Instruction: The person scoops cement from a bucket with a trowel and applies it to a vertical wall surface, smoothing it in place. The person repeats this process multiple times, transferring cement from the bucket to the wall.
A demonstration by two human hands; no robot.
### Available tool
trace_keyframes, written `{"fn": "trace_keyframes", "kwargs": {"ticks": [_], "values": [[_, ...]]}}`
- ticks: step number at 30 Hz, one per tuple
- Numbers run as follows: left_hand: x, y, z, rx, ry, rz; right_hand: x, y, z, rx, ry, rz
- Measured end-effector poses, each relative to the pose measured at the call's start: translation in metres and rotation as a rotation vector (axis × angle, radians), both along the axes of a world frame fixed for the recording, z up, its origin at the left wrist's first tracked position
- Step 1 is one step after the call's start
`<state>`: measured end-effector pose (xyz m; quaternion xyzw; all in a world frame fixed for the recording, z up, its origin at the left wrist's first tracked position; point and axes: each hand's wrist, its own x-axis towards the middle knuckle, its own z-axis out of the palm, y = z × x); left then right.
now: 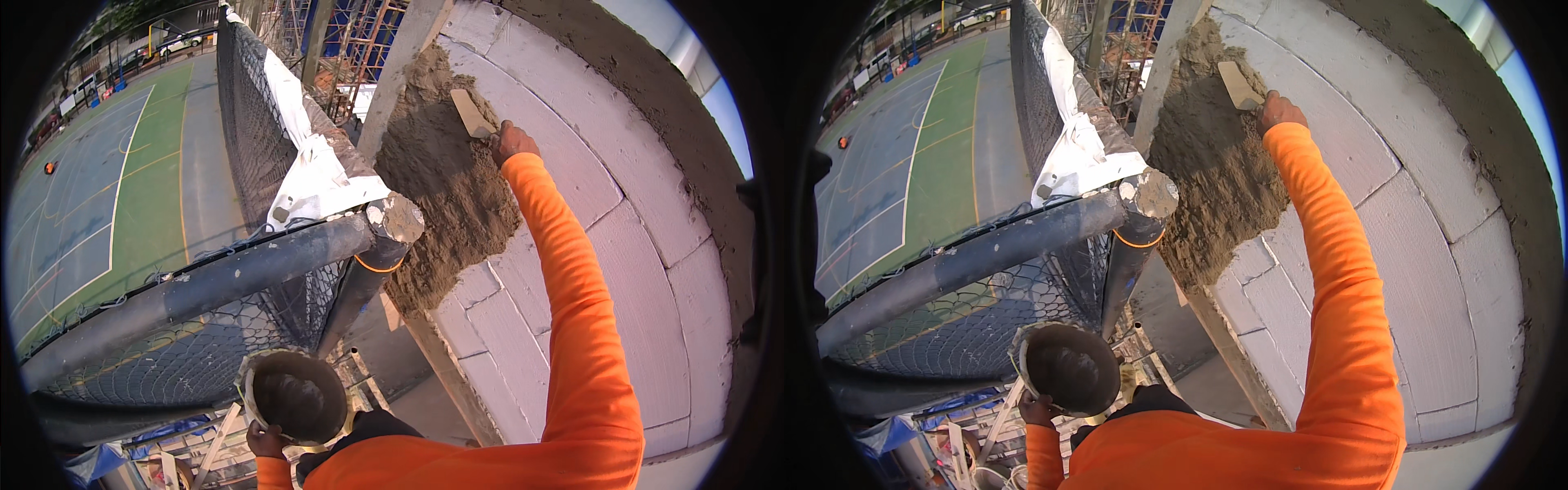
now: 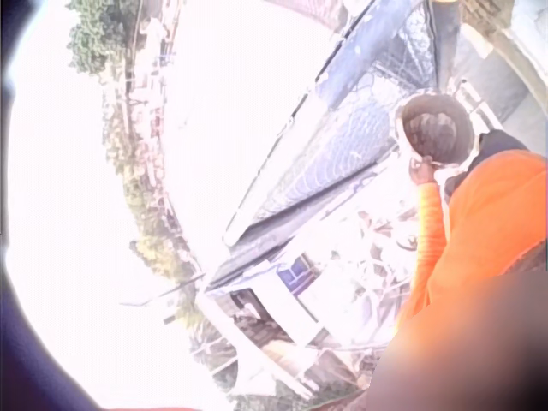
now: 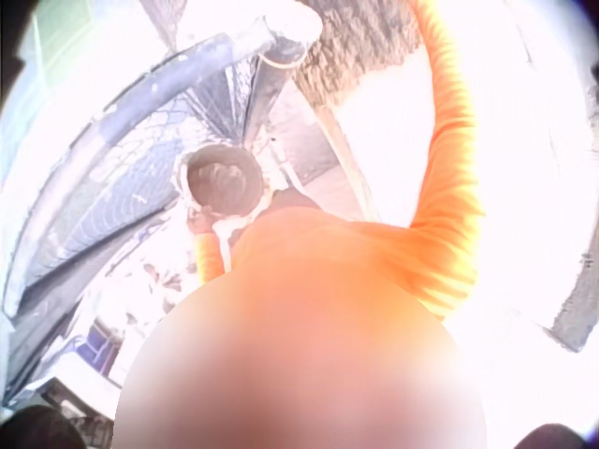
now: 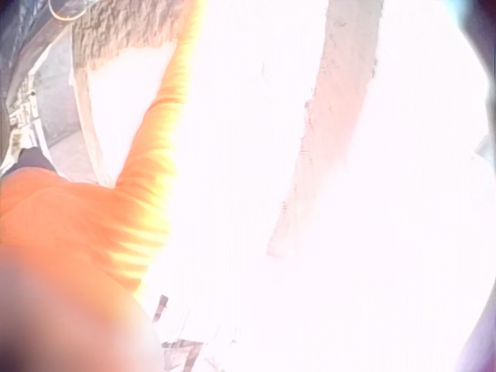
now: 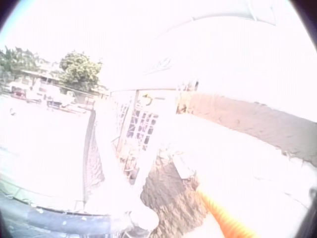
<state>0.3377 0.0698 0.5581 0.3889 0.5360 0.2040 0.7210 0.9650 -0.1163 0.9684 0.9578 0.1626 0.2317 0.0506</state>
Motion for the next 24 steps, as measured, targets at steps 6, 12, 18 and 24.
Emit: {"fn": "trace_keyframes", "kwargs": {"ticks": [6,12,18,24], "values": [[-0.023,0.004,-0.018,0.015,0.039,0.015,-0.099,-0.024,0.039,0.0,-0.149,0.308],[-0.042,0.01,-0.03,0.168,0.085,-0.013,-0.126,-0.032,0.009,0.796,0.717,0.913],[-0.055,0.006,-0.026,0.241,0.202,-0.024,-0.041,-0.058,-0.038,1.12,0.292,0.4],[-0.024,0.003,-0.018,0.174,0.248,-0.149,-0.167,-0.154,-0.137,1.143,0.365,0.603]]}}
